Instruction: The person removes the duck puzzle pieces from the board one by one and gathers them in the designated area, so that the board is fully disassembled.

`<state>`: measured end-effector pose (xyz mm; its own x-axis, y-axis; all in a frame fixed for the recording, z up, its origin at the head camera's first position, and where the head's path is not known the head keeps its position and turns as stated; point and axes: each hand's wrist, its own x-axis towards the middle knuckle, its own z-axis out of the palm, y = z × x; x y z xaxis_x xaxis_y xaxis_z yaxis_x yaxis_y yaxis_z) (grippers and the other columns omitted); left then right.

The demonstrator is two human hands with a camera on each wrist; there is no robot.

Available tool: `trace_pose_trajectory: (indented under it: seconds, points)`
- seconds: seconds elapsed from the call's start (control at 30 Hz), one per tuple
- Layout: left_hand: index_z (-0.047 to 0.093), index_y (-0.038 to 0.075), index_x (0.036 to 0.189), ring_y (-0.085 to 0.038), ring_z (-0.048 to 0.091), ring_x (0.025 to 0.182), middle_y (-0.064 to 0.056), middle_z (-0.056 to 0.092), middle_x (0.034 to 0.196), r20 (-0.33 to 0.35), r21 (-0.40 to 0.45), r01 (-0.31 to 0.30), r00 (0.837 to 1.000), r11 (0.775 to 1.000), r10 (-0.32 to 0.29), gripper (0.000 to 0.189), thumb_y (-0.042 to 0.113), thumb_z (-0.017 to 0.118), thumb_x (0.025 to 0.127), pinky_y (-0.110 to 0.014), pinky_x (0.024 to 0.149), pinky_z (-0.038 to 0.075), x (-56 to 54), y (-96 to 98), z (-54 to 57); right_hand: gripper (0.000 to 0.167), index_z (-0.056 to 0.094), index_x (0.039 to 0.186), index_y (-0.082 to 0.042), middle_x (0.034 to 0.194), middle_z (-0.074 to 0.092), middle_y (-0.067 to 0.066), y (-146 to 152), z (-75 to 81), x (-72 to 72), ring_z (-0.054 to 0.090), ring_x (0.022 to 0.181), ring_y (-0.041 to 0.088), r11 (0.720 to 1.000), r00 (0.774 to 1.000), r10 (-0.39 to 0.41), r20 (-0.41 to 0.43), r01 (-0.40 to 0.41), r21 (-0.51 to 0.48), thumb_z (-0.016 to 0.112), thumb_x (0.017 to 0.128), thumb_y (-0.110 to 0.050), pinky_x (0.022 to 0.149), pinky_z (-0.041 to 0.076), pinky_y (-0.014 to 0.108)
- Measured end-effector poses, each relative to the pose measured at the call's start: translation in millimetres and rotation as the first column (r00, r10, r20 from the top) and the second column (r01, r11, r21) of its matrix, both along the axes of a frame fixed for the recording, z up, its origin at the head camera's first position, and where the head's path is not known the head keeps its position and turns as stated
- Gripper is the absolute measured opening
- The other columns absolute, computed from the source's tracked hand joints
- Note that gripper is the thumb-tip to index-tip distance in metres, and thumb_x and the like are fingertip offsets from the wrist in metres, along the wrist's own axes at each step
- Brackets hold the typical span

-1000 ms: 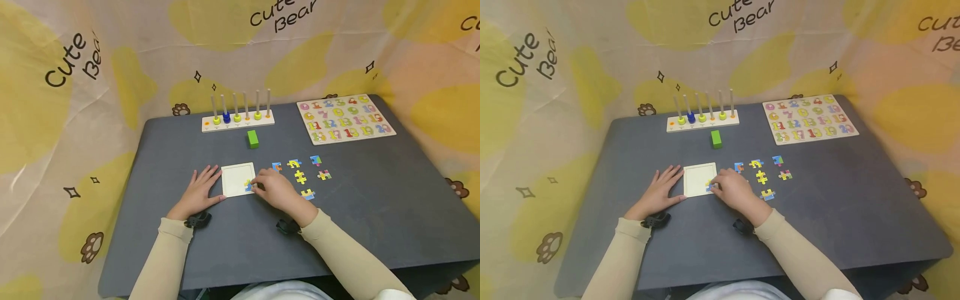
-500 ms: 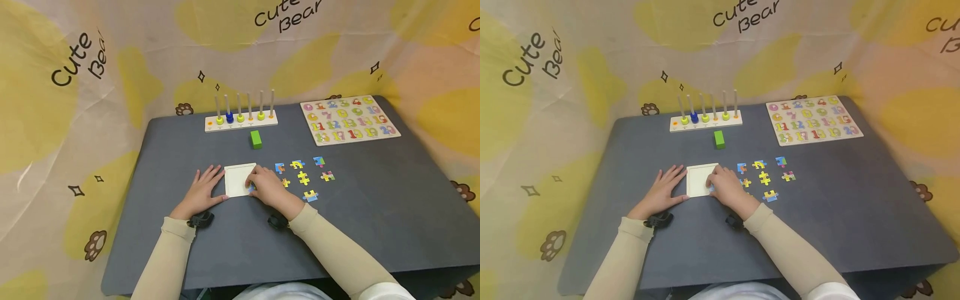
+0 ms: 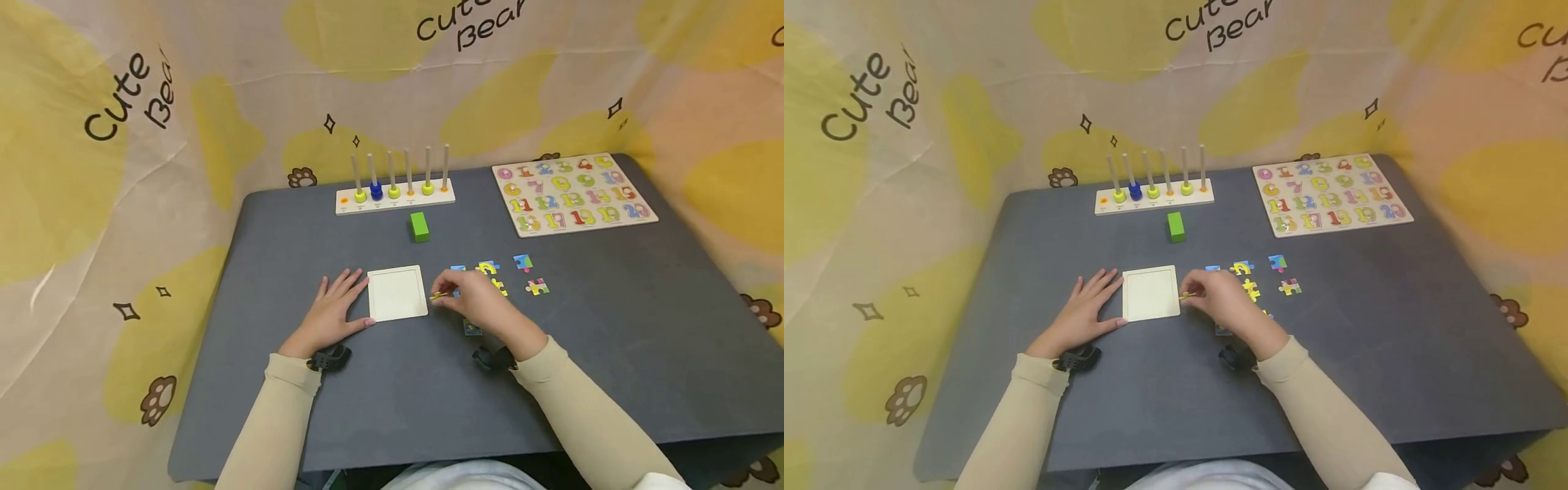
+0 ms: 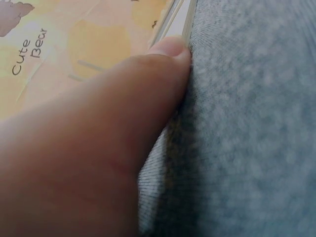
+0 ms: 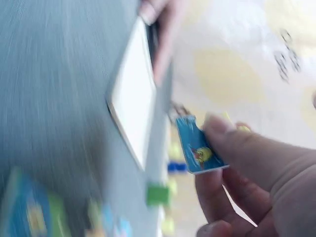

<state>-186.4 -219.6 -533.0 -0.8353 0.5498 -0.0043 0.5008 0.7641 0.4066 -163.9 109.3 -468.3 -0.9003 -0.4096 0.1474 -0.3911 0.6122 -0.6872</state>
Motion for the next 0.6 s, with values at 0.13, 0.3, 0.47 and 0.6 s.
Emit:
trace_pose_trajectory:
  seconds: [0.13, 0.3, 0.47, 0.6]
  points:
    - [0.029, 0.014, 0.167, -0.029, 0.008, 0.161, -0.008, 0.021, 0.173, 0.007, 0.001, -0.001, 1.000, 1.000, 0.001, 0.093, 0.053, 0.074, 0.095, -0.061, 0.125, -0.004, -0.8, 1.8, 0.5, 0.015, 0.079, 0.095, -0.012, 0.089, 0.072, -0.005, 46, 12.3, 9.4, 0.065, 0.077, 0.014, 0.997, 0.997, -0.073, -0.029, 0.073, -0.024, 0.085, 0.086, -0.002, 0.068, 0.054, 0.033]
    - [0.029, 0.014, 0.167, -0.030, 0.008, 0.161, -0.008, 0.021, 0.173, 0.010, 0.002, -0.002, 1.000, 1.000, 0.002, 0.093, 0.052, 0.074, 0.095, -0.061, 0.125, -0.004, -0.8, 1.5, 0.6, 0.024, 0.083, 0.104, -0.007, 0.093, 0.069, 0.000, 97, 19.0, 26.8, 0.064, 0.076, 0.017, 0.986, 0.980, -0.168, -0.108, 0.169, 0.000, 0.081, 0.086, 0.008, 0.067, 0.053, 0.023]
    - [0.029, 0.014, 0.167, -0.029, 0.007, 0.161, -0.008, 0.020, 0.174, 0.014, -0.002, -0.002, 1.000, 1.000, 0.002, 0.092, 0.053, 0.073, 0.096, -0.060, 0.125, -0.005, -1.6, 1.1, -1.4, 0.024, 0.079, 0.113, -0.002, 0.100, 0.074, 0.008, 130, 13.7, 46.8, 0.069, 0.086, 0.023, 0.951, 0.951, -0.308, -0.012, 0.309, 0.032, 0.080, 0.090, 0.003, 0.069, 0.052, 0.014]
    - [0.028, 0.015, 0.167, -0.027, 0.006, 0.161, -0.006, 0.019, 0.174, 0.021, -0.012, -0.007, 1.000, 1.000, 0.007, 0.092, 0.054, 0.071, 0.096, -0.059, 0.125, -0.006, -2.4, 0.8, -3.6, 0.021, 0.076, 0.111, 0.000, 0.095, 0.074, 0.010, 143, -0.6, 56.9, 0.068, 0.082, 0.022, 0.925, 0.921, -0.377, 0.095, 0.369, 0.092, 0.082, 0.091, -0.004, 0.063, 0.052, 0.021]
